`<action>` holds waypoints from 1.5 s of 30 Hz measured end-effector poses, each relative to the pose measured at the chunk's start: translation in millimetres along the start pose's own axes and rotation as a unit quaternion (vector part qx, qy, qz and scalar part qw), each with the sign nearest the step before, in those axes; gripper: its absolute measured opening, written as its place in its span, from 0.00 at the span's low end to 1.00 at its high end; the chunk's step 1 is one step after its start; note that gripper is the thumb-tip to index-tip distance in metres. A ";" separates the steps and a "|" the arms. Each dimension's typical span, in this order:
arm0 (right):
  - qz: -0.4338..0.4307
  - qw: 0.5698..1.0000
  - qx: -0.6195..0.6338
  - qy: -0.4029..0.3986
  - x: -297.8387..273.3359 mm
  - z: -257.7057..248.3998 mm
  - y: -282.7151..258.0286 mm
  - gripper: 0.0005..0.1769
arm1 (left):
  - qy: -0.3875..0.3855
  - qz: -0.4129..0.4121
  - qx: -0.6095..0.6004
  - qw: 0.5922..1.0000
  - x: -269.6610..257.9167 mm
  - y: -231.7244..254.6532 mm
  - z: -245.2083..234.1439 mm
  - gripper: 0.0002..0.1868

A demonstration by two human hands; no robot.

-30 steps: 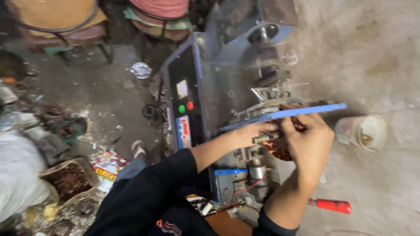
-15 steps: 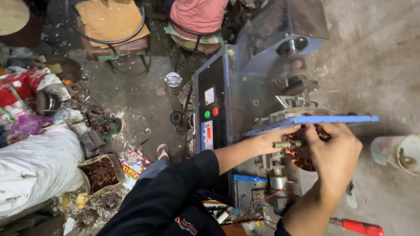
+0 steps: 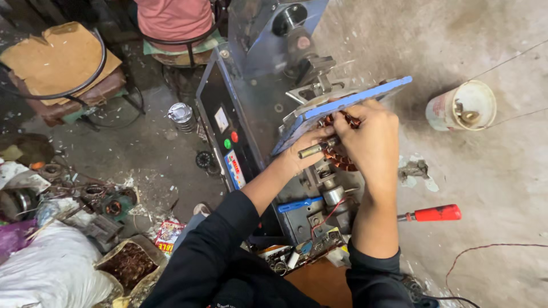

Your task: The person operates a motor winding machine, feeding copper wire into the device and guiding it around a cylindrical core. They repeatedly adjust the wire and the core to ensure even winding, occasionally pausing to reposition the assembly.

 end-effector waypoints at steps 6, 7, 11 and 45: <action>-0.005 1.000 0.004 -0.002 -0.1 -0.3 -3.3 0.09 | 0.074 0.003 -0.048 0.996 -0.4 -1.0 -10.8 0.16; -0.003 1.000 0.002 -0.006 0.3 -0.9 -3.5 0.09 | 0.071 0.000 -0.041 0.997 1.3 -1.7 -11.6 0.16; 0.013 1.000 -0.007 -0.009 2.1 -2.9 -7.2 0.10 | 0.079 -0.011 -0.014 0.997 -1.7 -5.5 -13.4 0.16; 0.132 0.982 0.056 -0.126 13.5 -10.8 -9.7 0.16 | -0.014 -0.243 -0.074 0.967 -59.9 -21.6 -6.4 0.37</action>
Point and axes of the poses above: each hand's wrist, its own x-axis towards the middle knuckle, its own z-axis out of the palm, y = z × x, the point moved 2 cm from there along x, towards the middle knuckle, and after that the axes turned 11 degrees about -y, right-handed, at the moved point
